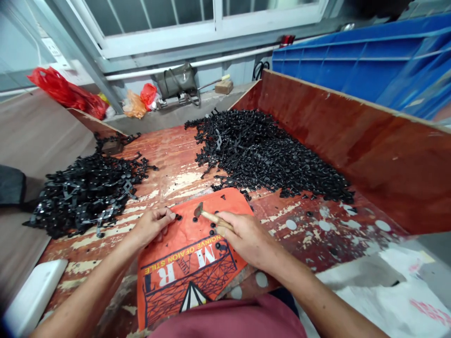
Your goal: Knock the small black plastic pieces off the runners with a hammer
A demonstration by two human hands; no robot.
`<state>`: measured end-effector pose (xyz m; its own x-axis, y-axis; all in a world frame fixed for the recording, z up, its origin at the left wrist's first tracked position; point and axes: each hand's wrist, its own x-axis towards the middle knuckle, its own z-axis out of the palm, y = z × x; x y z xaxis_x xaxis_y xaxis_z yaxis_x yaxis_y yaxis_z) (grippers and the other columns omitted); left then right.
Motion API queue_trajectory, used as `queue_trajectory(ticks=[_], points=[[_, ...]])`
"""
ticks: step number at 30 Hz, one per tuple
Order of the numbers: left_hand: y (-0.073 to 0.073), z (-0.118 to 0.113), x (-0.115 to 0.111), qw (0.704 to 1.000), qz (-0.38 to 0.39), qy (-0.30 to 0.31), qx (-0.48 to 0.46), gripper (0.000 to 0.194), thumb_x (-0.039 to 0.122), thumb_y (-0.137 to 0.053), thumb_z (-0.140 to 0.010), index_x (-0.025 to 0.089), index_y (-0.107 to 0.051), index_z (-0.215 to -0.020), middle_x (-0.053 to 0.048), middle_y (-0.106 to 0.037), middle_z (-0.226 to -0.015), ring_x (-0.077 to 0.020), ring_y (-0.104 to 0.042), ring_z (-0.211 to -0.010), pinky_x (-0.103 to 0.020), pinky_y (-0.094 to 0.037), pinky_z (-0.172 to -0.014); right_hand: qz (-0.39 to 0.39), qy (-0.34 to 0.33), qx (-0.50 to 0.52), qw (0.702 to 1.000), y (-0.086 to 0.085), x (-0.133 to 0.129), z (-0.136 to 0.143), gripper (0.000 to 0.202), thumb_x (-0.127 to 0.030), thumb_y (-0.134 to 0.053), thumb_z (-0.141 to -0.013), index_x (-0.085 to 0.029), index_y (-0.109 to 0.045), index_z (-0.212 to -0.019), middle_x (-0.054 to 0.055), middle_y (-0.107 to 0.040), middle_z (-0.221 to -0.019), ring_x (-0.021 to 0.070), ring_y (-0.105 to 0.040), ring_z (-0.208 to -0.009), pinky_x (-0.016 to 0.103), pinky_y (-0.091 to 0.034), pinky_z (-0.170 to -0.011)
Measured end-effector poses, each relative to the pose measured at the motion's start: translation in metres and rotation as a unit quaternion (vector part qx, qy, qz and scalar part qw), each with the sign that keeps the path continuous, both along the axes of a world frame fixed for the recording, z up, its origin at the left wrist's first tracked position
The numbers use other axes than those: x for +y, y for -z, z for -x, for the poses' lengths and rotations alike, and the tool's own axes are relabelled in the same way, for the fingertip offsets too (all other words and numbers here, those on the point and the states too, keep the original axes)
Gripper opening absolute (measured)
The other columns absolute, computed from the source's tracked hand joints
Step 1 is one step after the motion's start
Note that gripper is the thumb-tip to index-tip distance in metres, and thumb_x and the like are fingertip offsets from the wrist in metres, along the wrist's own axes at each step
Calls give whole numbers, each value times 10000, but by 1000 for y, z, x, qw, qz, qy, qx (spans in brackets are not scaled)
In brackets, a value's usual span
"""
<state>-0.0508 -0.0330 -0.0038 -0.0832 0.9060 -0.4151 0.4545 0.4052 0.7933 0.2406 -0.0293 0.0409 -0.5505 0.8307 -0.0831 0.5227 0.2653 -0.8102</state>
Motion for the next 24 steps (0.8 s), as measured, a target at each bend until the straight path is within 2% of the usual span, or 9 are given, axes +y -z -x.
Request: queue_trajectory(ticks=[3,7,10,12,15,20,24], points=[[0,-2,0,1000,-4,-3,0,357,552,-579,-776,205,-534,-708,85,-442,-426,-79,-357,-305,-196,-258,-353,-38,-14,11,999,-5,4,20,444,-310,-447,-999,-388,-502,-1433,7,-733,-1111,172,-659,-804,288,-471,-739],[0,-1,-1,999,-32,-5,7,352,545,-596,-777,202,-555,-708,87,-428,-438,-79,-351,-340,-203,-261,-387,-102,-41,-68,992,-4,13,51,490,-280,-478,-973,-374,-484,-1454,25,-763,-1052,202,-688,-831,290,-484,-704],[-1,1,-2,999,-45,-8,5,332,520,-593,-784,200,-574,-697,64,-474,-462,-93,-388,-376,-215,-251,-406,-130,-60,-145,979,2,16,63,481,-261,-497,-964,-343,-516,-1437,42,-775,-985,220,-704,-837,287,-471,-668],[-1,2,-3,999,-49,-12,0,317,502,-580,-793,201,-576,-694,53,-502,-480,-98,-399,-389,-219,-249,-411,-129,-64,-167,975,5,17,63,470,-265,-498,-969,-342,-521,-1433,45,-778,-988,222,-711,-837,289,-474,-669],[-2,3,-5,998,-54,-20,-13,321,512,-577,-786,206,-548,-696,60,-491,-485,-96,-406,-399,-211,-262,-418,-109,-52,-132,984,3,17,57,471,-272,-464,-993,-362,-485,-1455,32,-771,-1060,206,-717,-856,290,-503,-705],[-6,1,-9,995,-52,-57,-56,352,557,-549,-800,216,-485,-742,84,-467,-507,-76,-374,-384,-187,-275,-406,-135,-20,-76,988,-6,21,45,465,-280,-454,-1000,-361,-483,-1457,34,-712,-1234,229,-685,-1051,365,-512,-907],[-5,-2,-12,996,-61,-52,-42,343,546,-564,-797,212,-511,-744,83,-451,-499,-82,-377,-393,-192,-279,-409,-121,-34,-85,988,-7,22,40,469,-277,-439,-1006,-355,-470,-1467,34,-709,-1240,236,-680,-1078,370,-501,-920]])
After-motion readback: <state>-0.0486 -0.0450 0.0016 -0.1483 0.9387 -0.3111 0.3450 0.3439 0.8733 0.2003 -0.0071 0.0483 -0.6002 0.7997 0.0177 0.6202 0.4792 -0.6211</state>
